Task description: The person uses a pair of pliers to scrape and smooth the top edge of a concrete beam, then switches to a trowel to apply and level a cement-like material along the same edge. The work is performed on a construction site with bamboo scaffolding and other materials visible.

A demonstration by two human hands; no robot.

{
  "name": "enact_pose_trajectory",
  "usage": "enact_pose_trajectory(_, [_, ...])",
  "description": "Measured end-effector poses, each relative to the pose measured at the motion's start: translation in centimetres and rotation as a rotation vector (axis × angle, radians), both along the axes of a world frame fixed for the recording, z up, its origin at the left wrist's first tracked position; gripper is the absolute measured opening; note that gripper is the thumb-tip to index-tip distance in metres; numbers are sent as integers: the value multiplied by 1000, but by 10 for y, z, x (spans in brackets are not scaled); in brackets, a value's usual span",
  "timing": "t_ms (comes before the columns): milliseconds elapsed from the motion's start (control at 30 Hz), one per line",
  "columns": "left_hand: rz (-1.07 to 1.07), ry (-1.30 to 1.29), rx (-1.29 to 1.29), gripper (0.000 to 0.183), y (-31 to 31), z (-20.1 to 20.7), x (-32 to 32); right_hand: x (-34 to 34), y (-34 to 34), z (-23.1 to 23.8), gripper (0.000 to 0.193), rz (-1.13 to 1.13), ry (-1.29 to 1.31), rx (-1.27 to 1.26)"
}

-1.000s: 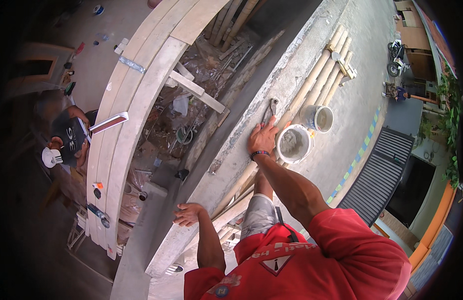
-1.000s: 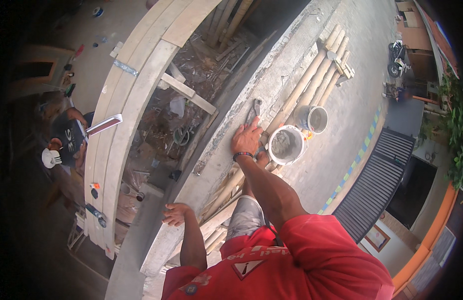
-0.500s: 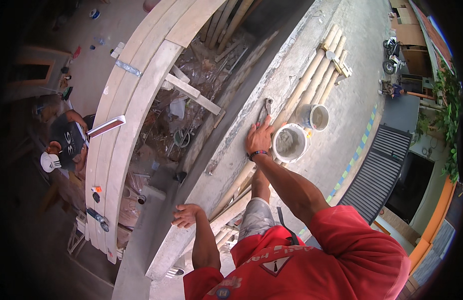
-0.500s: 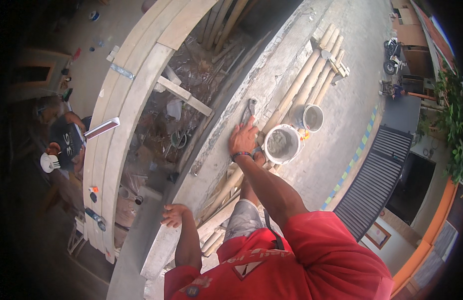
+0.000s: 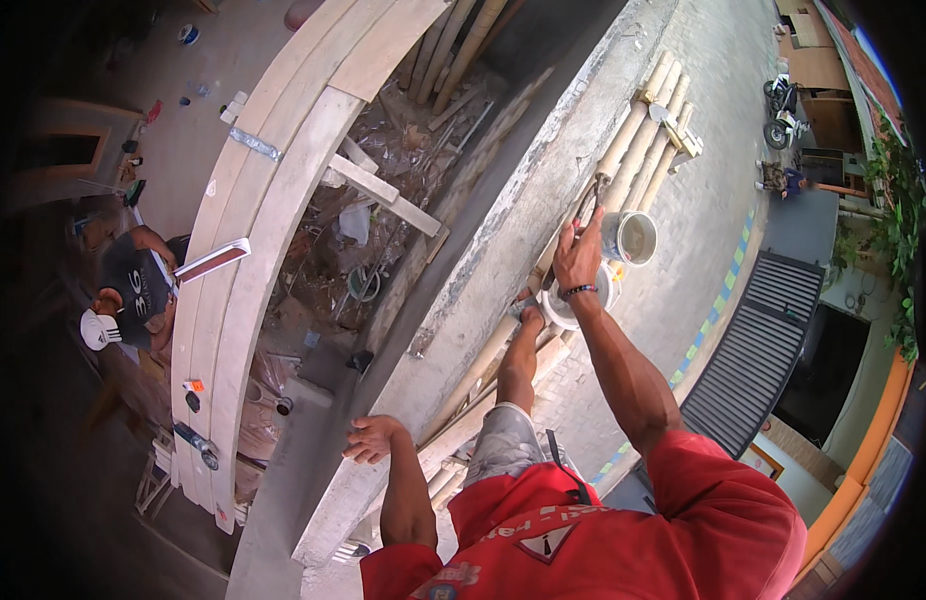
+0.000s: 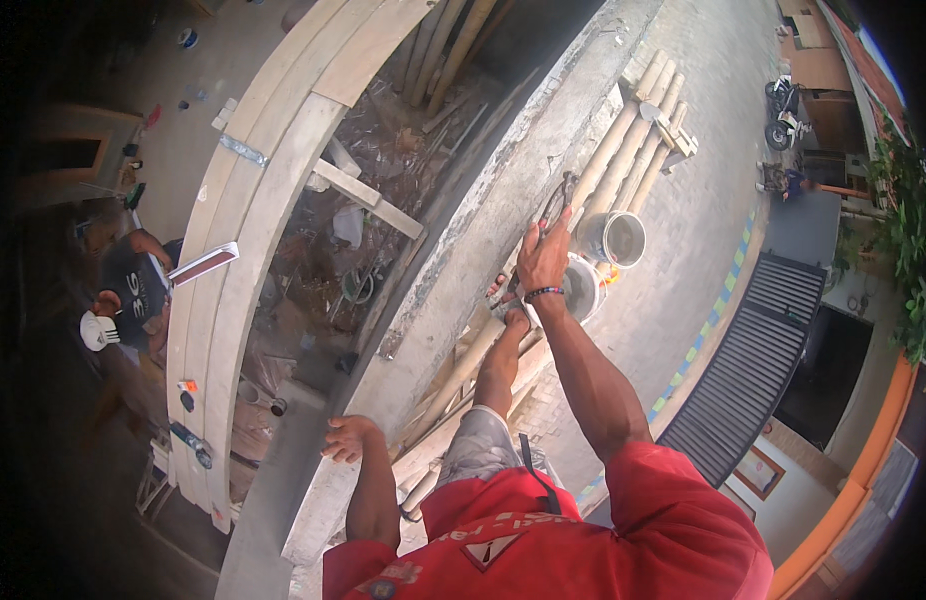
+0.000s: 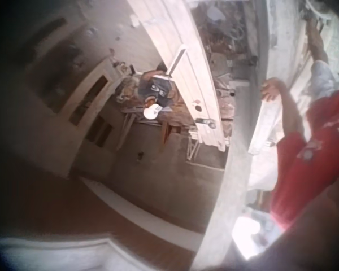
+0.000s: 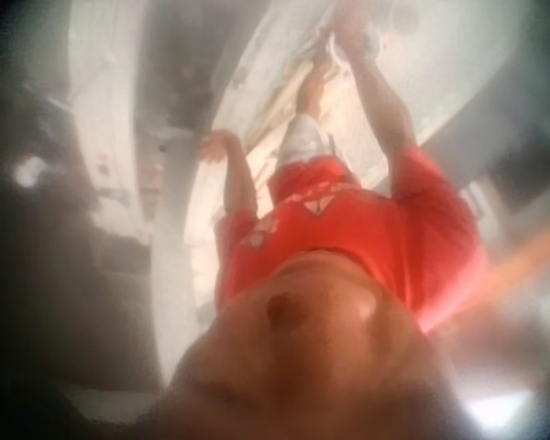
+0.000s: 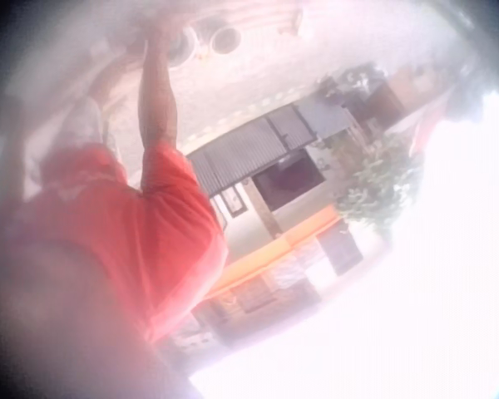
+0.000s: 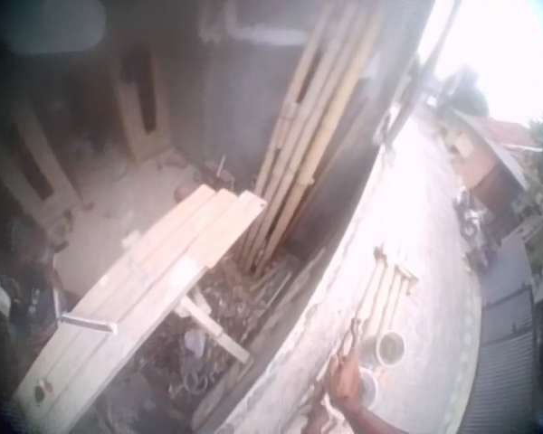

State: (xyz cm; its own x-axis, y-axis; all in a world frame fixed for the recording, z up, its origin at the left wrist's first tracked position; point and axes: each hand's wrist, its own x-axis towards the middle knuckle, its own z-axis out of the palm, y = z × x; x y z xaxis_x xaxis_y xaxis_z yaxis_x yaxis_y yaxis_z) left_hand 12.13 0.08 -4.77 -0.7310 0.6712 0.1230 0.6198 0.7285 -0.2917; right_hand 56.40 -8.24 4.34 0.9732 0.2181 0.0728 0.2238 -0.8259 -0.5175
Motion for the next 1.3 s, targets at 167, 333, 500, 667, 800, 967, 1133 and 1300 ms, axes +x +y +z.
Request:
enact_pose_trajectory(167, [-8, 11, -5, 48, 5, 2, 2, 117, 58, -2, 68, -45, 86, -268])
enact_pose_trajectory(333, [-45, -29, 45, 54, 2, 10, 7, 144, 80, -19, 62, -119, 167, -393])
enact_pose_trajectory(500, [-41, -21, 18, 56, -1, 8, 1, 133, 91, -22, 57, -184, 122, -415])
enact_pose_trajectory(667, [2, -123, -13, 54, 3, 17, 6, 137, 89, -24, 55, -193, 117, -402])
enact_pose_trajectory(800, [-15, -157, 25, 55, 2, 20, 4, 137, 87, -28, 53, -183, 73, -410])
enact_pose_trajectory(967, [-10, -161, 43, 55, 1, 21, 2, 138, 84, -31, 53, -143, 49, -402])
enact_pose_trajectory(1133, [9, -185, 44, 55, 3, 21, 4, 137, 86, -28, 53, -140, 50, -412])
enact_pose_trajectory(1300, [-23, -189, 72, 56, 1, 22, 5, 140, 82, -32, 53, -143, 35, -419])
